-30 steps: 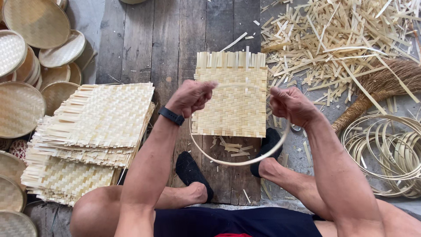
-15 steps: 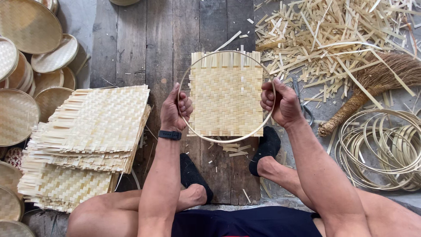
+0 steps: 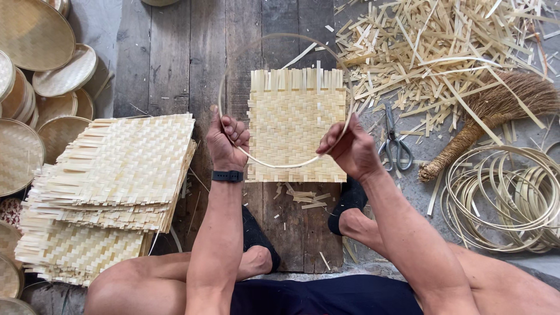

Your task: The person attaches a woven bamboo square to a circular frame by folding the edges over a secondary ring and securing it, then trims the excess bamboo with scissors.

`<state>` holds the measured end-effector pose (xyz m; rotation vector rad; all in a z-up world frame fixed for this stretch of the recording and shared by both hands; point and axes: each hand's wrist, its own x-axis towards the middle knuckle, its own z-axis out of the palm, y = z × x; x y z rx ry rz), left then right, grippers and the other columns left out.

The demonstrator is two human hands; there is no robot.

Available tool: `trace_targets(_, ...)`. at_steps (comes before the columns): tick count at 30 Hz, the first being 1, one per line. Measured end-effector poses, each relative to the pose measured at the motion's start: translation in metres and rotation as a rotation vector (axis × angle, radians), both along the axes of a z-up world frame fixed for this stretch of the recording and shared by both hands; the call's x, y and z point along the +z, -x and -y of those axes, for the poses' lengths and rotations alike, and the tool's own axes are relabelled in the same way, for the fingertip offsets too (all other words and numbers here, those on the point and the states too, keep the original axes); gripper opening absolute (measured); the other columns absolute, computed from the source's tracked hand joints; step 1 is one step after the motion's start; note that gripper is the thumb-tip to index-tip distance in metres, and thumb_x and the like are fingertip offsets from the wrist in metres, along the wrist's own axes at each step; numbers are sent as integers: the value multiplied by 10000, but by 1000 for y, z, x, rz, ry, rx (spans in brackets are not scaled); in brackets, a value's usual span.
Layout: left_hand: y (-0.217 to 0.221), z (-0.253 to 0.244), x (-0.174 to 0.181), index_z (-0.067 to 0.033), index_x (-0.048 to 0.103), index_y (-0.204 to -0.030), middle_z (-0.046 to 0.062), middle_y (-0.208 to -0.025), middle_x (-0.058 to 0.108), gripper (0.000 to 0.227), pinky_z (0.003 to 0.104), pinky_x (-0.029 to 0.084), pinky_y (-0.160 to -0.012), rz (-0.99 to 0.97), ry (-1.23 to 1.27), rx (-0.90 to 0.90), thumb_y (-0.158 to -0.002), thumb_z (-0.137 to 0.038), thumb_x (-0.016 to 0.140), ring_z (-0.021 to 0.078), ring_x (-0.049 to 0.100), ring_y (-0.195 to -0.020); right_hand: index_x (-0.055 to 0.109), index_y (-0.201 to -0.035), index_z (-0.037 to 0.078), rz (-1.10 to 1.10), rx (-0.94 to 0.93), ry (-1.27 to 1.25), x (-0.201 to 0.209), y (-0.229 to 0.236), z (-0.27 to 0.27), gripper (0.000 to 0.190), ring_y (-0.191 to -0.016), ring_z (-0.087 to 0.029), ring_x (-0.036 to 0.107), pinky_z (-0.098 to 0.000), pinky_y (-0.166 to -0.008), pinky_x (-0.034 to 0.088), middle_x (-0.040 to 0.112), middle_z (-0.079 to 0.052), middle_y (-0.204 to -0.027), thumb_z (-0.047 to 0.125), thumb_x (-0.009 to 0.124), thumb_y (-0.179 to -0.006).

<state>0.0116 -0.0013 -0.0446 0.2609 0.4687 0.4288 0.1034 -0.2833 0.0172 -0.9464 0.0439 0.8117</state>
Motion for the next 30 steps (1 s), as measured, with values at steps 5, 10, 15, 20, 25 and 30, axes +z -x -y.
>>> trace_targets(5, 0, -16, -13, -109, 571, -687, -33, -520, 407, 457, 236, 296, -364, -36, 67, 75, -1076, -346, 528, 87, 347, -438, 571, -719, 91, 45, 114, -204, -31, 12, 2, 608, -754, -235, 643, -488, -793, 611, 533, -65, -684, 527, 399, -1107)
trace_targets(10, 5, -24, -6, -95, 601, -722, -27, -541, 454, 438, 228, 340, -382, -4, 48, -20, -1081, -342, 554, 81, 397, -453, 594, -767, 89, 46, 109, -193, -25, 13, -3, 574, -763, -247, 673, -495, -822, 624, 593, -72, -705, 513, 388, -1095)
trace_targets(15, 18, -17, 10, -83, 624, -760, -25, -562, 504, 390, 212, 355, -376, -107, -135, -298, -1043, -353, 617, 66, 427, -451, 706, -982, 54, 17, -82, 156, 21, -23, 9, 539, -754, -204, 706, -397, -728, 616, 692, -88, -784, 490, 388, -998)
trace_targets(20, 18, -2, 10, -68, 620, -792, -37, -554, 479, 372, 196, 352, -395, -235, -166, -469, -1014, -366, 646, 55, 436, -473, 678, -823, 42, 72, 32, 277, 7, -42, 26, 417, -462, -107, 473, -253, -431, 404, 514, -1, -576, 398, 607, -1027)
trace_targets(25, 17, 2, -3, -86, 575, -758, -44, -549, 442, 366, 198, 307, -387, -195, -75, -457, -1025, -325, 652, 53, 382, -462, 386, -555, 196, -16, -20, 341, -19, -41, 29, 568, -371, -68, 320, -238, -304, 249, 321, 61, -470, 404, 656, -1009)
trace_targets(30, 16, 4, -13, -89, 567, -763, -43, -555, 441, 373, 205, 297, -385, -157, -47, -442, -1048, -322, 624, 55, 369, -460, 465, -604, 164, 98, 23, 274, -22, -46, 34, 526, -418, -71, 393, -217, -349, 309, 384, 56, -510, 378, 620, -1058)
